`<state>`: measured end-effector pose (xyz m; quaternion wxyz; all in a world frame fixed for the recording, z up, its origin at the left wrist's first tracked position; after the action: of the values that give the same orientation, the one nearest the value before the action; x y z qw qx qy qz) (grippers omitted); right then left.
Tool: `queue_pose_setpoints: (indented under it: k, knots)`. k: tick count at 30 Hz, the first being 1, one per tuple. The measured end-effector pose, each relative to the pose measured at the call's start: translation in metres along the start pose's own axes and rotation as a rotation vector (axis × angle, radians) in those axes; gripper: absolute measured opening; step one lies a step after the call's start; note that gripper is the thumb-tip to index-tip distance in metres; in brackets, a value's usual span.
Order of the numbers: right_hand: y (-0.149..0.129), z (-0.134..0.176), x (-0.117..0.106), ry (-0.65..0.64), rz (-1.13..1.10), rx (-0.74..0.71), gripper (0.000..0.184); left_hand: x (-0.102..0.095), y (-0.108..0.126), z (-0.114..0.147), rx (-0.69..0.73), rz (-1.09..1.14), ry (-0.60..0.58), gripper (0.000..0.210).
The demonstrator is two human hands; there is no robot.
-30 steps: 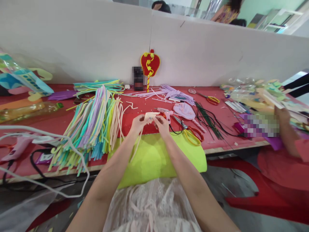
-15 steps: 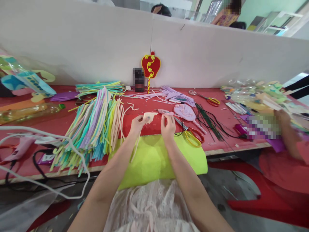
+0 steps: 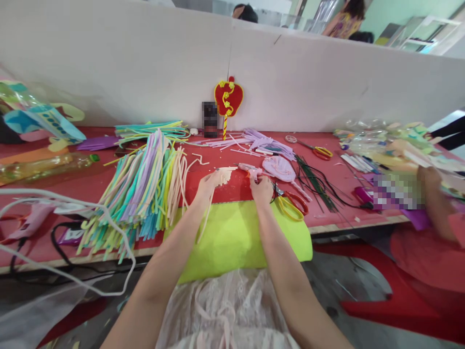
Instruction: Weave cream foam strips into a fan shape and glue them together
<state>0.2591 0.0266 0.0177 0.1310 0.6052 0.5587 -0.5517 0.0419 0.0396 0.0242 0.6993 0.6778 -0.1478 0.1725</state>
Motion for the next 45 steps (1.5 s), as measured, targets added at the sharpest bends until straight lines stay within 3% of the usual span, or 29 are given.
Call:
queue_pose_setpoints:
  k: [8,16,23,32,38,45]
  knots:
    - [-0.008,0.002,-0.001,-0.085,0.056,-0.049,0.020,-0.004,-0.003,-0.002,0.059,-0.130,-0.060,0.037]
    - [-0.016,0.001,0.000,-0.110,0.122,-0.022,0.029,-0.010,0.001,-0.005,0.154,-0.282,-0.033,0.029]
    - [-0.013,0.002,-0.001,-0.017,0.015,-0.006,0.022,-0.014,0.002,-0.009,0.172,-0.333,-0.003,0.032]
    - [-0.009,0.012,-0.016,0.030,-0.422,0.020,0.041,-0.014,0.010,-0.006,0.193,-0.291,0.031,0.031]
    - [-0.022,0.020,-0.024,0.036,-0.422,-0.044,0.063,-0.017,0.012,-0.007,0.191,-0.286,0.083,0.033]
    - [-0.027,0.023,-0.024,0.062,-0.335,-0.128,0.060,-0.018,0.016,-0.005,0.216,-0.261,0.093,0.032]
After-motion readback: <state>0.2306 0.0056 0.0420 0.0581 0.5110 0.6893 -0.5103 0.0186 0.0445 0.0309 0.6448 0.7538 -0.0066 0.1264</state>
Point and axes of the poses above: each hand's wrist, its own z-axis away from the middle knuckle, its own x-axis out of the palm, y = z × x, the point moved 4 cm from there along -z, towards the middle knuckle, and after that the axes turned 6 degrees about z, right-handed, at the moved point
